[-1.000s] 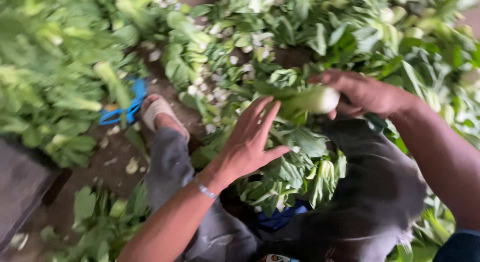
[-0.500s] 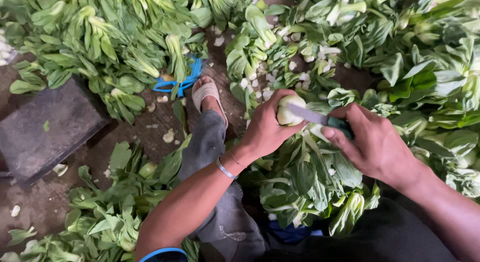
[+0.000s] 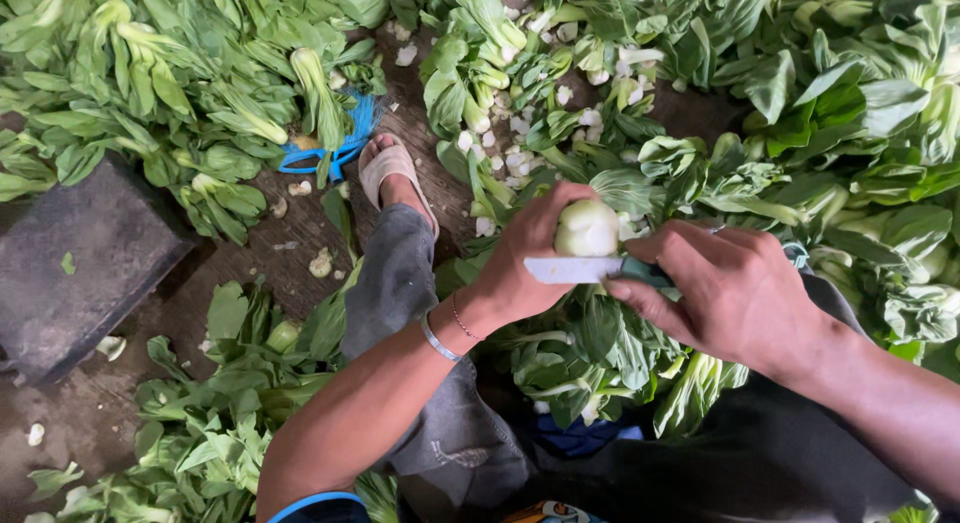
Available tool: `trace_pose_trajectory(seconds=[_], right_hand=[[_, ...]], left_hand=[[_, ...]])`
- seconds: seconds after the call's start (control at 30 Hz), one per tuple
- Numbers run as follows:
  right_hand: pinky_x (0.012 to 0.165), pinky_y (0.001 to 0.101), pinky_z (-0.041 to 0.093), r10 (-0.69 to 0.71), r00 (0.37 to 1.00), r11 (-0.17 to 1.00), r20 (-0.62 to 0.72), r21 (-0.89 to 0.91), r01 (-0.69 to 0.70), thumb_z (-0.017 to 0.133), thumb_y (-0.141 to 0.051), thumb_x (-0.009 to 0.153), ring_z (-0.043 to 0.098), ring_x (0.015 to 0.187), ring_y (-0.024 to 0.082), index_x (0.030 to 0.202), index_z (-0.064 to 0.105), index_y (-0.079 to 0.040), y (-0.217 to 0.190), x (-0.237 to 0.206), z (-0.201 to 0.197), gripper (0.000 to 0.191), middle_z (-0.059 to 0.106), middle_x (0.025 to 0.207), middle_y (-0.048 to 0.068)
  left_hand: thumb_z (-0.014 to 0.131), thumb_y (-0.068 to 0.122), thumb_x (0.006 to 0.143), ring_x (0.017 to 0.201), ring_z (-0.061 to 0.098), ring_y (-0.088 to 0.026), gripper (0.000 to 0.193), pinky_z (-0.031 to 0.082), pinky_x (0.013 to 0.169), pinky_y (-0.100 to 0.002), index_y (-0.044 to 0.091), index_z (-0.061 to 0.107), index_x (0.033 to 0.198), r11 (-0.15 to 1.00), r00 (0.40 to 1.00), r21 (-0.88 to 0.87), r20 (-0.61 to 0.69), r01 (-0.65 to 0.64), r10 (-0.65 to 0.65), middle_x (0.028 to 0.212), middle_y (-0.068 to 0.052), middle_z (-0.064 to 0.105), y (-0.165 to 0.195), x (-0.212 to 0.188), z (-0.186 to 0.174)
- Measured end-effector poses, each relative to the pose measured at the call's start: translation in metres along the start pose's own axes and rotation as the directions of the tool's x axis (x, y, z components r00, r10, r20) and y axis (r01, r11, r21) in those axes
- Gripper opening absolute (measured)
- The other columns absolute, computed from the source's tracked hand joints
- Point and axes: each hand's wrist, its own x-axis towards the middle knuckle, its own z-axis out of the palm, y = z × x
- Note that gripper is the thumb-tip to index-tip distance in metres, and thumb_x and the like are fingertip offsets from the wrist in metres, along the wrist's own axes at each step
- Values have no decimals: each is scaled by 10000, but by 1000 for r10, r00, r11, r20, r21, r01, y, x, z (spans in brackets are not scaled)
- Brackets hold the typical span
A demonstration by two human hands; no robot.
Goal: The person sits on the floor among large piles of leafy green vegetables and uses a small knife to trim the root ends off bok choy one at a time, tossing trimmed heads aside and discarding cut leaves onto the floor.
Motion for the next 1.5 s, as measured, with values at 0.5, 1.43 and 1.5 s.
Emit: trace_pose_trajectory(seconds=[0.5,1.43,1.5], right_hand=[[489,412,498,-53,998,994,16,-91,54,757,-409,868,629,528,292,916,627,-60,1,-2,3,376,609,694,94],[476,401,506,-42,999,990,-8,-134,40,727,-398,885,640,526,270,946,649,-56,8,-10,-1,356,635,669,84],[467,396,505,-13,1000,991,3,-137,13,731,-400,896,646,519,254,933,645,-49,15,-10,-3,362,627,642,87]], left_hand=[[864,127,838,1124,648,-311,456,535,968,-435,47,593,1196,968,972,96,54,-232,228,1219,-93,569,-6,-10,-3],[844,130,839,1084,659,-336,510,493,982,-448,82,523,1232,992,993,69,57,-110,106,1129,-104,646,-2,-13,1],[842,127,847,1079,662,-327,508,505,982,-442,85,518,1237,992,993,57,48,-110,108,1126,-104,642,-2,-13,1]])
